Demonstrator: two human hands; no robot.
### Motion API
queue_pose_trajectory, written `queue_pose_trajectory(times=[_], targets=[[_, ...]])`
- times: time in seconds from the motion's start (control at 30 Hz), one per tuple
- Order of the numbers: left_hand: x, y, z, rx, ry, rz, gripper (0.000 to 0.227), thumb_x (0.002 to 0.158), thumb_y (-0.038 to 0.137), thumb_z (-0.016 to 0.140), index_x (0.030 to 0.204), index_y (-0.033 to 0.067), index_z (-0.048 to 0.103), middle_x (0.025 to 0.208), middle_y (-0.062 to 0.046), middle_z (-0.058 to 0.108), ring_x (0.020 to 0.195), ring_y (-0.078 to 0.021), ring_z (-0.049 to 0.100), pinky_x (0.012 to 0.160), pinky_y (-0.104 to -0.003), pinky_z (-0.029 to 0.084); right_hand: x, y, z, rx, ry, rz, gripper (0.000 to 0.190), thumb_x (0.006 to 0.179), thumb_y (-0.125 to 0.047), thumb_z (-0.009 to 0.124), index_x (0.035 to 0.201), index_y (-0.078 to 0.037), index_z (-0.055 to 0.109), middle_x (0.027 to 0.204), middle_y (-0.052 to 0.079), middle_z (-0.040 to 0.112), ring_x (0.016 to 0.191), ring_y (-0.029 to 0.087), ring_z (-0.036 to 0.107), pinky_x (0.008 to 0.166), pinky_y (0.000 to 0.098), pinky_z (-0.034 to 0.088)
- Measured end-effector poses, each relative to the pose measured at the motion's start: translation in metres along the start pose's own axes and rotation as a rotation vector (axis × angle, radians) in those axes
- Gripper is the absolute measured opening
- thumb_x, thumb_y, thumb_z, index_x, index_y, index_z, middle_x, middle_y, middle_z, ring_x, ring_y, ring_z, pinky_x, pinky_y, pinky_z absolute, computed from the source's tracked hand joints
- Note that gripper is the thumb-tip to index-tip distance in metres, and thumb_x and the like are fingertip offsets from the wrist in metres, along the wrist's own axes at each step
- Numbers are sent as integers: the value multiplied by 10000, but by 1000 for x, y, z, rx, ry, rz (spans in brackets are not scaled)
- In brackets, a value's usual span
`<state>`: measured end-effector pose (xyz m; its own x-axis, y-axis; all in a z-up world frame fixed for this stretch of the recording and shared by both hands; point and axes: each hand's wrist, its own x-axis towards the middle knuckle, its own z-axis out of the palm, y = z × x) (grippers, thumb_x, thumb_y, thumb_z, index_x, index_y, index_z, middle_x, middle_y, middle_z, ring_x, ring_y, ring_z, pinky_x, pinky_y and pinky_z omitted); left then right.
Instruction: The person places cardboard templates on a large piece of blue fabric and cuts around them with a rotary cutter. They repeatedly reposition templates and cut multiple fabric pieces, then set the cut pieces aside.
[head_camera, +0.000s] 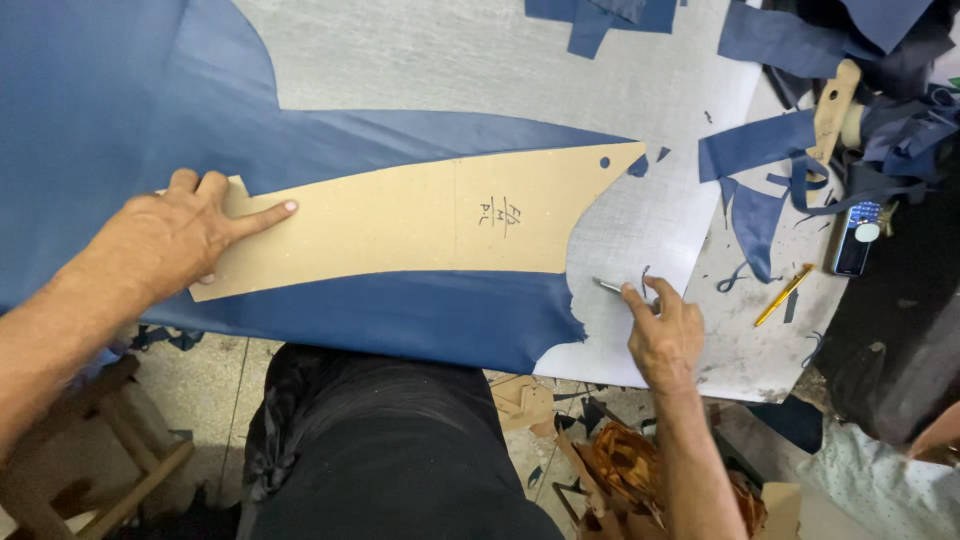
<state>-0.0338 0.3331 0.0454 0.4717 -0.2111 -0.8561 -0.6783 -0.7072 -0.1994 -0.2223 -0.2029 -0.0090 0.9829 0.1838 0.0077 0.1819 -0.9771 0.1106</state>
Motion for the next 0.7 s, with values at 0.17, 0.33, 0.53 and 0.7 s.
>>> queue_pose_trajectory(times=[0.17, 0.33, 0.53, 0.7], targets=[[-5, -3, 15, -114, 130, -101, 1101, 761, 310, 838, 1629, 412, 168, 1455, -131, 465, 1303, -270, 519, 1012, -363, 563, 38, -108, -7, 755, 184, 415, 564, 847, -84, 782, 1373, 3, 596, 1223, 202, 677, 882, 264, 657, 705, 263, 540], [-10, -20, 42, -413, 347, -178, 981, 695, 431, 874, 1531, 186, 424, 1389, -173, 536, 1316, -324, 517, 1043, -438, 527, 53, -120, 12, 1307, 146, 864, 462, 907, -202, 739, 1289, 36, 632, 1052, 148, 742, 936, 202, 686, 821, 322, 547], [8, -23, 78, -662, 872, -134, 508, 824, 283, 831, 1249, 52, 674, 1199, -186, 653, 1147, -390, 621, 962, -477, 541, -155, -92, 28, 1205, 183, 1289, 387, 989, -257, 634, 1265, 14, 658, 1110, 122, 732, 956, 204, 668, 845, 379, 536], [25, -15, 101, -837, 942, -156, 434, 843, 251, 849, 1153, 2, 676, 1104, -202, 675, 945, -400, 674, 812, -493, 542, -343, -217, -4, 1538, 813, 1785, 366, 1080, -212, 555, 1412, -58, 551, 1179, 45, 659, 904, 150, 604, 652, 300, 435]])
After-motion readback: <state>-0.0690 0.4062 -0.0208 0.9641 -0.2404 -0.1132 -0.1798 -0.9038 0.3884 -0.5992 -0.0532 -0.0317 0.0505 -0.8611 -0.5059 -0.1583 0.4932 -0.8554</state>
